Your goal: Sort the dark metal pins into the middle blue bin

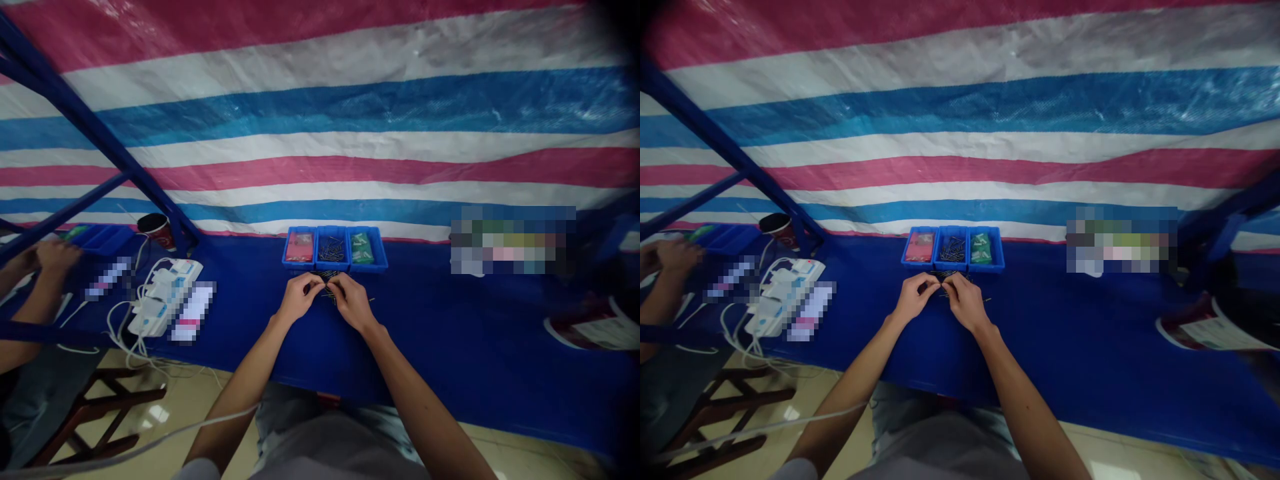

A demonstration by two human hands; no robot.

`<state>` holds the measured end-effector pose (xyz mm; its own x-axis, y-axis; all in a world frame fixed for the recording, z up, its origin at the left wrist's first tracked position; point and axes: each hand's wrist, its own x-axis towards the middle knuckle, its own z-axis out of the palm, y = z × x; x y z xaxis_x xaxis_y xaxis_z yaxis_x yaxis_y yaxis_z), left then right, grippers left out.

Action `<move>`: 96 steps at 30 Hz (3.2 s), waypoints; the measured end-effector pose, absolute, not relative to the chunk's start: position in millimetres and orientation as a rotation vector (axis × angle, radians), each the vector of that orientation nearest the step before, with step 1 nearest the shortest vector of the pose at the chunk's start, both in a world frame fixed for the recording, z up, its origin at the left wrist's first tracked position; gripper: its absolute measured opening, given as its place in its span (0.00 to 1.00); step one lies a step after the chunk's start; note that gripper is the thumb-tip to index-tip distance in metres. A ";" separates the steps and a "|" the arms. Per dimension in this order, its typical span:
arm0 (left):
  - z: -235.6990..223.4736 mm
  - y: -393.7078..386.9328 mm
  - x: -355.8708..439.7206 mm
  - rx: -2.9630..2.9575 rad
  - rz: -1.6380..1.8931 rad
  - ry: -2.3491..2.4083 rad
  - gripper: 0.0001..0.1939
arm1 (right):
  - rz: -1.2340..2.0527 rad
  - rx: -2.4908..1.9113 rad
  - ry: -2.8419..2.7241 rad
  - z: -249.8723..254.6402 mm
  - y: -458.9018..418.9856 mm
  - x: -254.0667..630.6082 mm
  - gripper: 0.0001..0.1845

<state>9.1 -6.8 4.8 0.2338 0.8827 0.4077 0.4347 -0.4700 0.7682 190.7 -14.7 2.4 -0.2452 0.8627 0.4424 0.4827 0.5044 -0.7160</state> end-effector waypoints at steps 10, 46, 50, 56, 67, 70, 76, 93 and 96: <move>3.2 -5.0 8.9 2.020 1.102 1.191 0.10 | 0.543 -1.171 -1.889 -0.1 -15.3 190.5 0.13; 6.4 -7.4 8.6 2.016 1.075 1.229 0.11 | 0.573 -1.135 -1.892 -0.1 -14.5 190.9 0.09; 5.5 -6.6 8.6 2.012 1.084 1.223 0.12 | 0.589 -1.130 -1.876 -0.2 -14.8 190.6 0.09; 5.8 -6.9 8.5 2.013 1.069 1.229 0.12 | 0.576 -1.107 -1.862 0.2 -14.0 190.9 0.10; 4.4 -6.4 7.9 2.006 1.077 1.246 0.13 | 0.534 -1.131 -1.865 0.5 -14.3 190.9 0.10; 3.4 -5.7 7.6 2.001 1.079 1.249 0.12 | 0.533 -1.132 -1.871 0.6 -14.2 191.0 0.11; 5.6 -6.1 7.8 2.003 1.086 1.224 0.10 | 0.535 -1.142 -1.868 1.2 -14.0 191.3 0.12; 3.4 -4.0 7.7 1.989 1.107 1.218 0.08 | 0.556 -1.176 -1.897 -2.8 -12.9 191.3 0.13; 2.3 -3.4 7.7 1.980 1.109 1.214 0.09 | 0.554 -1.196 -1.911 -3.3 -13.2 191.8 0.14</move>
<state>7.7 -3.4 2.3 0.2474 0.9004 0.3577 0.4374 -0.4333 0.7880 191.8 -13.2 -3.3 -0.2355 0.8877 0.3956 0.5386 0.4580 -0.7072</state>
